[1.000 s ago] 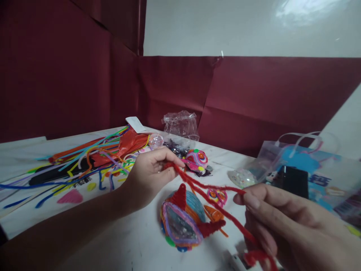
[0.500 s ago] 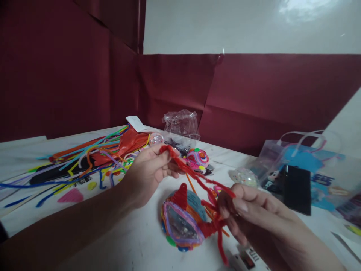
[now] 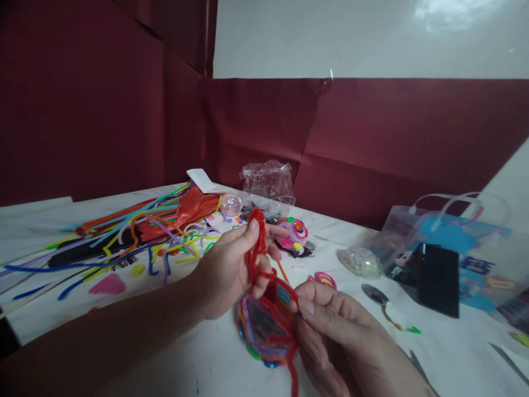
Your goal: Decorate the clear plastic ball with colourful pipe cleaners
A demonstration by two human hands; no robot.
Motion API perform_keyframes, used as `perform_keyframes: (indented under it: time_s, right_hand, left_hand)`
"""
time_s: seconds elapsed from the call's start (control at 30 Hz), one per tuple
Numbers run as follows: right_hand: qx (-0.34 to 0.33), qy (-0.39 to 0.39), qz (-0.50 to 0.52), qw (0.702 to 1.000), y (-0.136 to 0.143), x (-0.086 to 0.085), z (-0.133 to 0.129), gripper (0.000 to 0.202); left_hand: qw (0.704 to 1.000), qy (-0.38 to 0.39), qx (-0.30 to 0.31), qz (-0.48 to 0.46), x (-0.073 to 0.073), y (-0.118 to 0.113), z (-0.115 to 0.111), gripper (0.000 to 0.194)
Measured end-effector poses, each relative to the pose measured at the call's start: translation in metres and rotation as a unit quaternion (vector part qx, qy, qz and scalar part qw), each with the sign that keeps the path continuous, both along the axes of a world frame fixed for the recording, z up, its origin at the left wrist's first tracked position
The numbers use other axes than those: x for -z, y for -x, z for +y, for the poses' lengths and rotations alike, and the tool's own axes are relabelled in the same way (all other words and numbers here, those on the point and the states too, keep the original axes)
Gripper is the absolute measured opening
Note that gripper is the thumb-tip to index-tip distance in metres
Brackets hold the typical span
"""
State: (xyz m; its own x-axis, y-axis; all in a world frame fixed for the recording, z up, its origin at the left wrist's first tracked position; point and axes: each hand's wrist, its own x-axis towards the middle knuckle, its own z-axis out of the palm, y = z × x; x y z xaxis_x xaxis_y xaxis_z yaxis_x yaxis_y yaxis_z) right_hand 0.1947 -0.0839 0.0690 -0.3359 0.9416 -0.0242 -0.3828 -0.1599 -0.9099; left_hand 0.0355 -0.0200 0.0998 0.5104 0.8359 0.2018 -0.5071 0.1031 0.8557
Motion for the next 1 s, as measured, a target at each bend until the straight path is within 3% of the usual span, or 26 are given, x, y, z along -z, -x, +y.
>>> perform_keyframes:
  time_s: [0.1,0.33,0.43,0.53,0.63,0.77,1.0]
  right_hand:
    - [-0.024,-0.035,0.025,0.999,0.000,-0.001,0.000,0.031]
    - [-0.024,-0.038,0.044,0.998,0.000,-0.001,-0.001,0.035]
    - [-0.007,-0.042,0.075,0.996,0.001,-0.002,-0.002,0.028]
    - [0.026,-0.061,0.071,0.995,0.001,-0.006,-0.003,0.023]
    - [0.044,-0.081,0.043,0.995,0.000,-0.010,-0.005,0.020]
    - [0.070,-0.069,0.039,0.994,-0.003,-0.008,-0.005,0.013]
    - [0.228,-0.030,0.017,0.973,0.015,-0.002,-0.010,0.029]
  left_hand:
    - [0.999,-0.025,-0.001,0.022,0.001,-0.001,0.000,0.041]
    - [0.977,-0.172,-0.091,0.084,0.010,-0.002,-0.005,0.040]
    - [0.986,-0.138,-0.045,0.080,0.006,-0.001,-0.006,0.034]
    - [0.998,-0.054,0.001,0.031,0.000,0.001,-0.009,0.023]
    - [0.999,0.023,0.033,-0.009,0.000,-0.002,-0.013,0.040]
    - [0.992,0.003,0.119,0.029,0.010,-0.008,-0.021,0.038]
    - [0.994,0.052,0.092,0.039,0.020,-0.012,-0.030,0.019]
